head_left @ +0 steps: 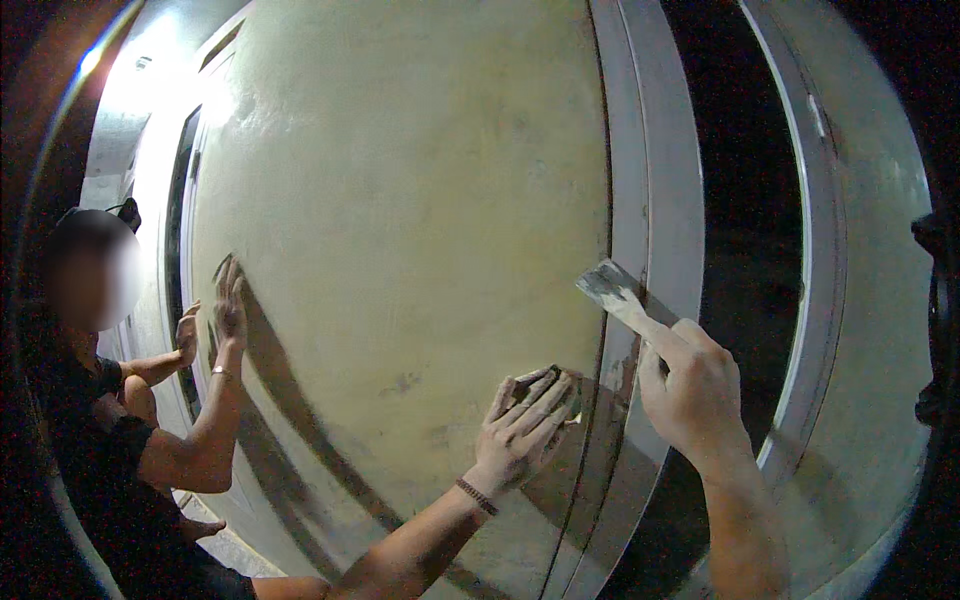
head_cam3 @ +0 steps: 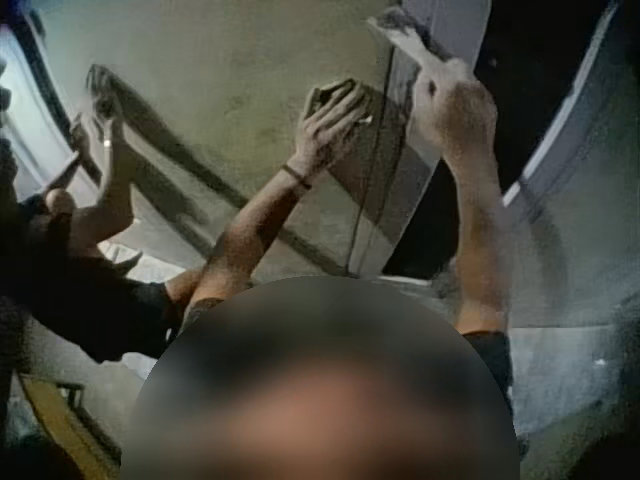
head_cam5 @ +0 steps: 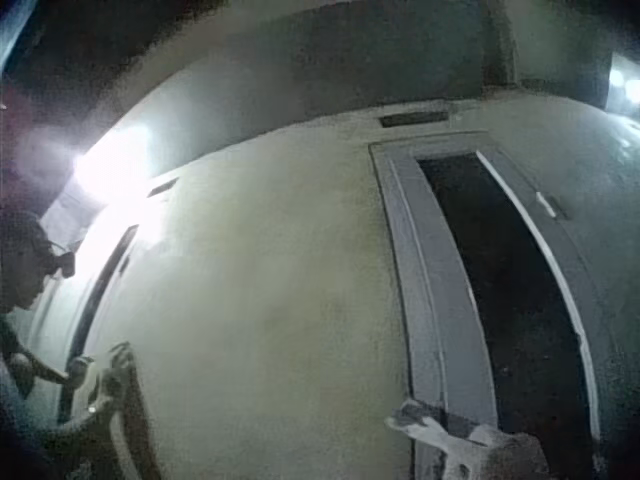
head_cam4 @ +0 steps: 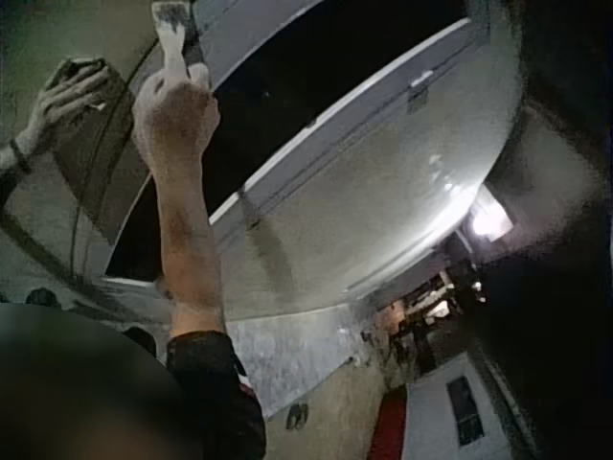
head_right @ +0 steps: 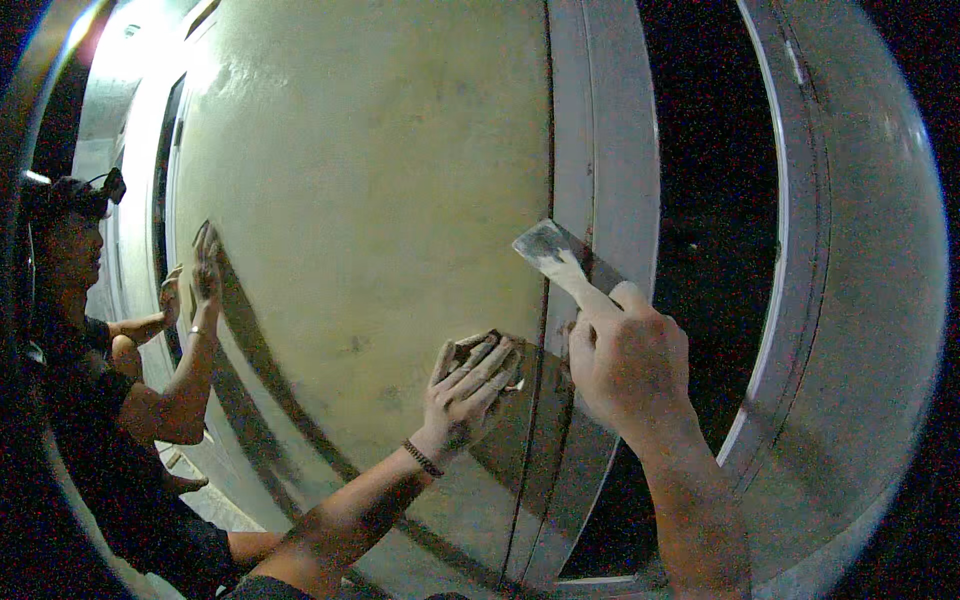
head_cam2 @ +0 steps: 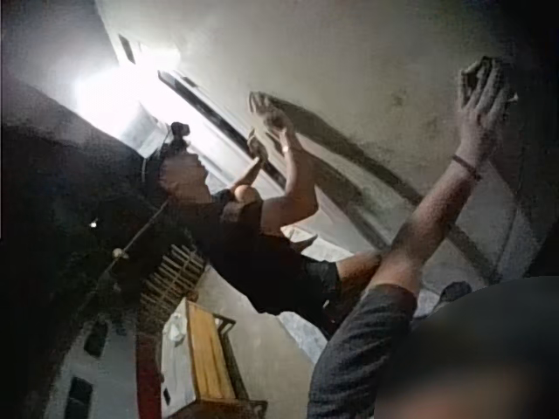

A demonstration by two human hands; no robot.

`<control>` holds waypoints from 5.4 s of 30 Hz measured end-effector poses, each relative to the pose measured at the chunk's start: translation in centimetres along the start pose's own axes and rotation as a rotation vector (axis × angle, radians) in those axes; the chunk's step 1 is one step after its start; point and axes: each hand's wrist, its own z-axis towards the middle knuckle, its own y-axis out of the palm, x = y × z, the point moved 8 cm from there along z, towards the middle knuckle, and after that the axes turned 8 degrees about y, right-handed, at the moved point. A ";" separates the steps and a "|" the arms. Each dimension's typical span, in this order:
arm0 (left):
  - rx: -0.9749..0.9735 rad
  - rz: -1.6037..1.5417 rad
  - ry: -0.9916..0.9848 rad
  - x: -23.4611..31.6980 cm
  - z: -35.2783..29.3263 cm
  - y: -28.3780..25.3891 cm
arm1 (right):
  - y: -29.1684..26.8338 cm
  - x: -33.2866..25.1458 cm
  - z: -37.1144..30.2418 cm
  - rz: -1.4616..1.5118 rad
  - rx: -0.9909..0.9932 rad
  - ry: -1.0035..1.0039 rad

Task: The person uses a metal scraper to remove old paint and rust from the vertical frame of a door. Another person sands the adjacent wall surface. The camera wearer works along the door edge, scraping away material in short strokes.

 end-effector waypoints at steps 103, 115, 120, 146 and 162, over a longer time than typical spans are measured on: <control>-1.336 -0.693 -0.980 37.5 -27.8 6.4 | -15.0 20.6 -31.4 0.553 -0.151 1.004; -0.823 -0.861 -0.846 33.4 -17.9 -10.7 | -24.0 8.0 -15.1 1.116 -0.325 1.067; -0.593 -1.313 -1.379 30.8 -10.6 -21.5 | -28.4 -1.5 -11.4 1.331 -0.266 0.740; -0.216 -1.339 -1.466 40.3 18.7 -34.4 | -40.9 -5.2 -7.0 1.279 -0.494 0.773; 0.044 -1.474 -1.298 34.0 30.0 -28.8 | -38.7 -1.5 2.9 1.385 -0.439 0.713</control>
